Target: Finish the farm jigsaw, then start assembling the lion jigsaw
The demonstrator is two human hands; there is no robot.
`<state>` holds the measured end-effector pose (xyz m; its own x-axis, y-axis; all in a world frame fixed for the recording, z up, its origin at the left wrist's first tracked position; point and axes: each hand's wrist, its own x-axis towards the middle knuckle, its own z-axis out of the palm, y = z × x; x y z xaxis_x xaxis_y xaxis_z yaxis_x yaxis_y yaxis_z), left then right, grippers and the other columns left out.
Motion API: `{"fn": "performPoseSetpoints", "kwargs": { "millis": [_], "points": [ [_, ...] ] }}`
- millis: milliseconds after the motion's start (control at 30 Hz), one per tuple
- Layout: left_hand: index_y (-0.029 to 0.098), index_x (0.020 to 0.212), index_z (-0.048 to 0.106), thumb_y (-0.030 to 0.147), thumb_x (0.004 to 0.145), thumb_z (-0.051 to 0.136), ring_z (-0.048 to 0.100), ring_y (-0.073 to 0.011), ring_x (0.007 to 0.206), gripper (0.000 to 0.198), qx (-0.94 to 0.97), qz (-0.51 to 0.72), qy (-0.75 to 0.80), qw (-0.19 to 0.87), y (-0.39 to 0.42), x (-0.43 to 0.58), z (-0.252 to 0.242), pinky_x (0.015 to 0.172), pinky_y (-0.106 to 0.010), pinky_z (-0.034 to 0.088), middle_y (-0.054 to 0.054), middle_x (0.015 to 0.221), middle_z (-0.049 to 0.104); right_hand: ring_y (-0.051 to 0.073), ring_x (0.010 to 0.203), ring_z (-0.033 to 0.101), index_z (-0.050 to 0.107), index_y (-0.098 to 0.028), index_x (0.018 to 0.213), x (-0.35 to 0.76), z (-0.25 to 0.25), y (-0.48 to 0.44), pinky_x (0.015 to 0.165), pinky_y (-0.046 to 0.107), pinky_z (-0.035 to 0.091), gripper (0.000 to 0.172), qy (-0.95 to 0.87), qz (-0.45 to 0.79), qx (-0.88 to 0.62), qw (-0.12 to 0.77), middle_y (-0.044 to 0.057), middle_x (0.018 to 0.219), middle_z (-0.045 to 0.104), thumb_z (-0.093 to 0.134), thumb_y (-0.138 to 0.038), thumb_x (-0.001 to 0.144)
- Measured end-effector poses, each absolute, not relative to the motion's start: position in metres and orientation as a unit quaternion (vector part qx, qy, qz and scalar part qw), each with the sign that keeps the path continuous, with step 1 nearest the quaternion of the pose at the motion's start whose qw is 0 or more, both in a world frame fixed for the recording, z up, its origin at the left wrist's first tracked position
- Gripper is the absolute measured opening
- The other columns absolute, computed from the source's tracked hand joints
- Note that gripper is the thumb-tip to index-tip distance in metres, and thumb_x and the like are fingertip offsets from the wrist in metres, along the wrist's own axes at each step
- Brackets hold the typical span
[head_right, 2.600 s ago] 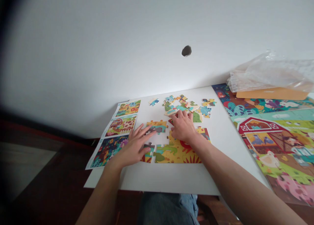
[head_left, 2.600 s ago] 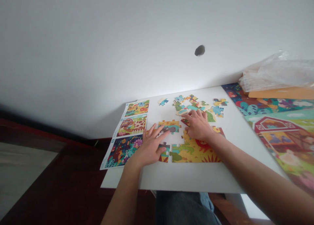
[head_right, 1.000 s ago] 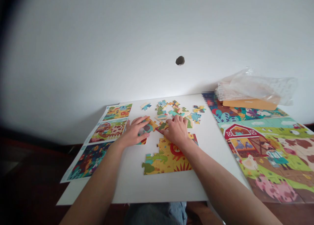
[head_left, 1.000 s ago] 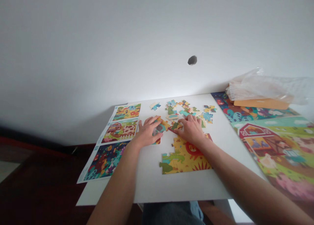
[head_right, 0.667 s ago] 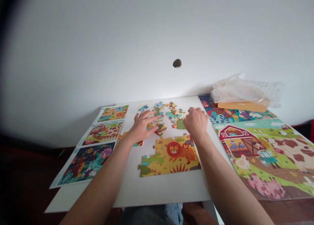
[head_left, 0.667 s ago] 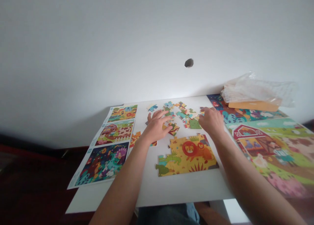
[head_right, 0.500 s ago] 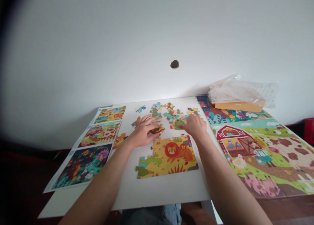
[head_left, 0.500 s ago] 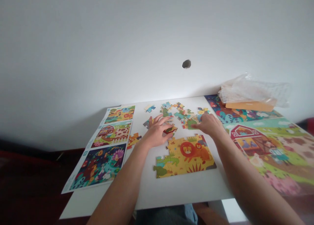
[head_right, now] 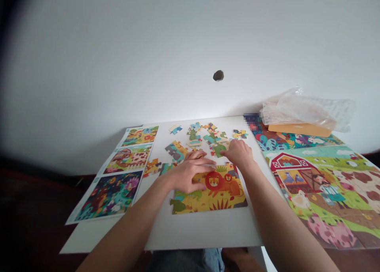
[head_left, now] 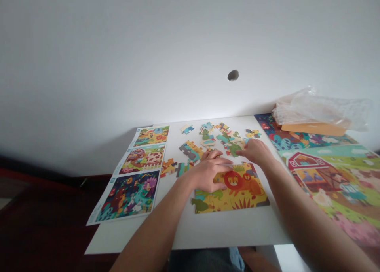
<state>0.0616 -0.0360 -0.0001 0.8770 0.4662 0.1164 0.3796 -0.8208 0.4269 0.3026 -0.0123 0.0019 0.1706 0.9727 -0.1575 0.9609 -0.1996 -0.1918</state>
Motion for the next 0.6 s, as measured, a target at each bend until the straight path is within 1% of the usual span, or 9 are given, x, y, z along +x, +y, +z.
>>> {"fn": "performPoseSetpoints", "kwargs": {
  "millis": [100, 200, 267, 367, 467, 533, 600],
  "points": [
    [0.028, 0.131, 0.061, 0.041, 0.077, 0.074, 0.029, -0.0371, 0.14, 0.056, 0.948, 0.098, 0.219, 0.208, -0.04, 0.064, 0.002, 0.114, -0.057, 0.023, -0.003, 0.145, 0.052, 0.029, 0.085, 0.067, 0.07, -0.016, 0.086, 0.3, 0.0, -0.013, 0.066, 0.033, 0.044, 0.046, -0.631, 0.12, -0.766, 0.027, 0.017, 0.09, 0.07, 0.059, -0.06, 0.08],
    [0.028, 0.137, 0.056, 0.051, 0.078, 0.07, 0.023, -0.0388, 0.143, 0.064, 0.952, 0.093, 0.202, 0.209, -0.046, 0.07, 0.003, 0.115, -0.059, 0.021, -0.003, 0.151, 0.045, 0.032, 0.091, 0.067, 0.07, -0.014, 0.093, 0.294, -0.001, -0.015, 0.069, 0.036, 0.046, 0.061, -0.624, 0.107, -0.773, 0.039, 0.021, 0.098, 0.069, 0.055, -0.071, 0.077],
    [0.027, 0.138, 0.054, 0.055, 0.078, 0.069, 0.019, -0.0384, 0.145, 0.067, 0.958, 0.091, 0.185, 0.2, -0.05, 0.075, 0.002, 0.117, -0.06, 0.016, -0.002, 0.154, 0.042, 0.034, 0.095, 0.066, 0.069, -0.013, 0.098, 0.29, 0.0, -0.017, 0.071, 0.038, 0.047, 0.067, -0.624, 0.097, -0.775, 0.043, 0.023, 0.102, 0.068, 0.057, -0.075, 0.074],
    [0.027, 0.138, 0.054, 0.052, 0.079, 0.067, 0.02, -0.0356, 0.146, 0.065, 0.965, 0.08, 0.167, 0.186, -0.053, 0.078, 0.002, 0.119, -0.06, 0.007, -0.002, 0.153, 0.042, 0.034, 0.096, 0.066, 0.068, -0.013, 0.097, 0.287, 0.0, -0.019, 0.072, 0.038, 0.047, 0.068, -0.63, 0.103, -0.769, 0.043, 0.023, 0.101, 0.068, 0.058, -0.076, 0.073],
    [0.027, 0.138, 0.054, 0.049, 0.078, 0.069, 0.023, -0.0345, 0.145, 0.065, 0.966, 0.068, 0.168, 0.185, -0.054, 0.078, 0.004, 0.12, -0.058, 0.005, -0.003, 0.152, 0.045, 0.034, 0.095, 0.066, 0.066, -0.012, 0.097, 0.287, 0.0, -0.019, 0.07, 0.036, 0.047, 0.068, -0.628, 0.115, -0.767, 0.064, 0.022, 0.098, 0.068, 0.063, -0.074, 0.069],
    [0.027, 0.138, 0.054, 0.048, 0.077, 0.07, 0.024, -0.0348, 0.144, 0.066, 0.965, 0.059, 0.17, 0.189, -0.054, 0.077, 0.005, 0.12, -0.058, 0.006, -0.004, 0.152, 0.044, 0.033, 0.093, 0.066, 0.063, -0.01, 0.104, 0.289, -0.001, -0.018, 0.068, 0.034, 0.046, 0.067, -0.623, 0.118, -0.768, 0.094, 0.021, 0.097, 0.069, 0.071, -0.066, 0.067],
    [0.027, 0.138, 0.053, 0.046, 0.077, 0.071, 0.025, -0.0354, 0.144, 0.066, 0.964, 0.052, 0.171, 0.198, -0.054, 0.077, 0.007, 0.119, -0.06, 0.007, -0.005, 0.152, 0.044, 0.031, 0.09, 0.067, 0.06, -0.011, 0.109, 0.291, -0.002, -0.016, 0.065, 0.031, 0.044, 0.063, -0.614, 0.12, -0.768, 0.133, 0.018, 0.093, 0.07, 0.075, -0.055, 0.067]
  ]
}}
